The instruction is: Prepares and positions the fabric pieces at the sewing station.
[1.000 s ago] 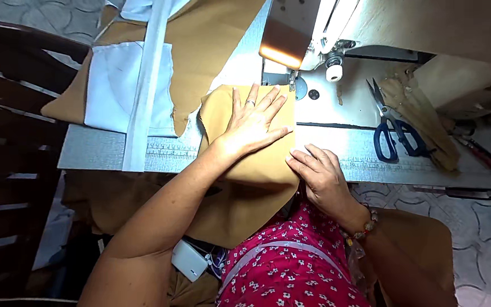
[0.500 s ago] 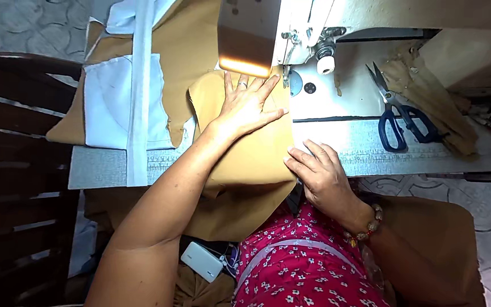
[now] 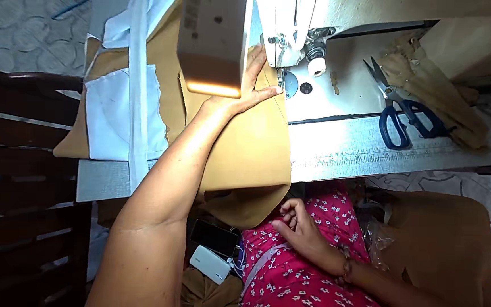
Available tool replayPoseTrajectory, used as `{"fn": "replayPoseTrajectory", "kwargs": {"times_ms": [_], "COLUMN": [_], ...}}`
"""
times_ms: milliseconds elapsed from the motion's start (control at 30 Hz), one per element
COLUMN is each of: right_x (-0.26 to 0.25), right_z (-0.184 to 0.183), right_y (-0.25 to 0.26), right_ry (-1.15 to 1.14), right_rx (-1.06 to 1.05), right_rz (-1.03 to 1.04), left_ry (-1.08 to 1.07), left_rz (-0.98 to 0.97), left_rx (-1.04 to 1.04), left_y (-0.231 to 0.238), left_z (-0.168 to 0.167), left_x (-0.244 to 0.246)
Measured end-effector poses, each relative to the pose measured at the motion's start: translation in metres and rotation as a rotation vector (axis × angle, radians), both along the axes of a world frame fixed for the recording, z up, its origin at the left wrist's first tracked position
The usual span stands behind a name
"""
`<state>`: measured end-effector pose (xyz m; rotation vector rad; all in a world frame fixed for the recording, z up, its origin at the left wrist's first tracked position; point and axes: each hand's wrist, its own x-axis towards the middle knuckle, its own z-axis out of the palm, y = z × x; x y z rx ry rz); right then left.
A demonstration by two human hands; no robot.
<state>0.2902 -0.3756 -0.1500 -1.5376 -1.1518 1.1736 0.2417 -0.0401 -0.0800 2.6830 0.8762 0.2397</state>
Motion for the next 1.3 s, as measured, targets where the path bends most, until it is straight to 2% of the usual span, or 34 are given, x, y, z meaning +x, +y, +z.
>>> {"fn": "replayPoseTrajectory", "kwargs": {"times_ms": [100, 167, 233, 300, 400, 600, 667, 767, 900, 967, 1133, 1233, 1300], "right_x": [-0.001, -0.001, -0.003, -0.004, 0.002, 0.005, 0.012, 0.033, 0.069, 0.082, 0.089, 0.088, 0.09], "right_z": [0.006, 0.005, 0.002, -0.003, 0.004, 0.026, 0.029, 0.041, 0.065, 0.07, 0.047, 0.047, 0.055], "right_y": [0.019, 0.032, 0.041, 0.045, 0.039, 0.031, 0.03, 0.03, 0.056, 0.083, 0.128, 0.125, 0.122], "right_ry": [0.154, 0.197, 0.16, 0.115, 0.199, 0.228, 0.07, -0.372, -0.674, -0.809, -1.055, -1.051, -1.016], "right_rx": [-0.263, -0.287, -0.224, -0.099, 0.023, 0.165, 0.116, 0.13, 0.406, 0.452, 0.4, 0.401, 0.39], "right_rz": [-0.01, 0.02, -0.011, -0.054, 0.0, 0.0, 0.054, 0.2, 0.004, -0.043, 0.032, 0.023, 0.035], "left_ry": [-0.156, -0.294, -0.308, -0.213, -0.098, -0.096, -0.064, -0.017, 0.045, 0.053, -0.122, -0.303, -0.341], "left_rz": [-0.057, -0.135, -0.272, -0.354, -0.372, -0.394, -0.385, -0.354, -0.306, -0.281, -0.158, -0.041, -0.011], "left_rx": [0.203, 0.299, 0.256, 0.163, 0.107, 0.087, 0.078, 0.046, -0.015, -0.051, -0.015, 0.068, 0.039], "left_y": [-0.007, -0.021, -0.036, -0.049, -0.053, -0.045, -0.045, -0.047, -0.05, -0.053, -0.071, -0.106, -0.129], "left_z": [-0.004, -0.008, -0.006, -0.001, 0.005, 0.007, 0.01, 0.015, 0.02, 0.021, 0.007, -0.009, -0.02], "left_x": [-0.006, -0.01, -0.014, -0.016, -0.02, -0.016, -0.013, -0.009, -0.004, -0.002, -0.011, -0.023, -0.029]}}
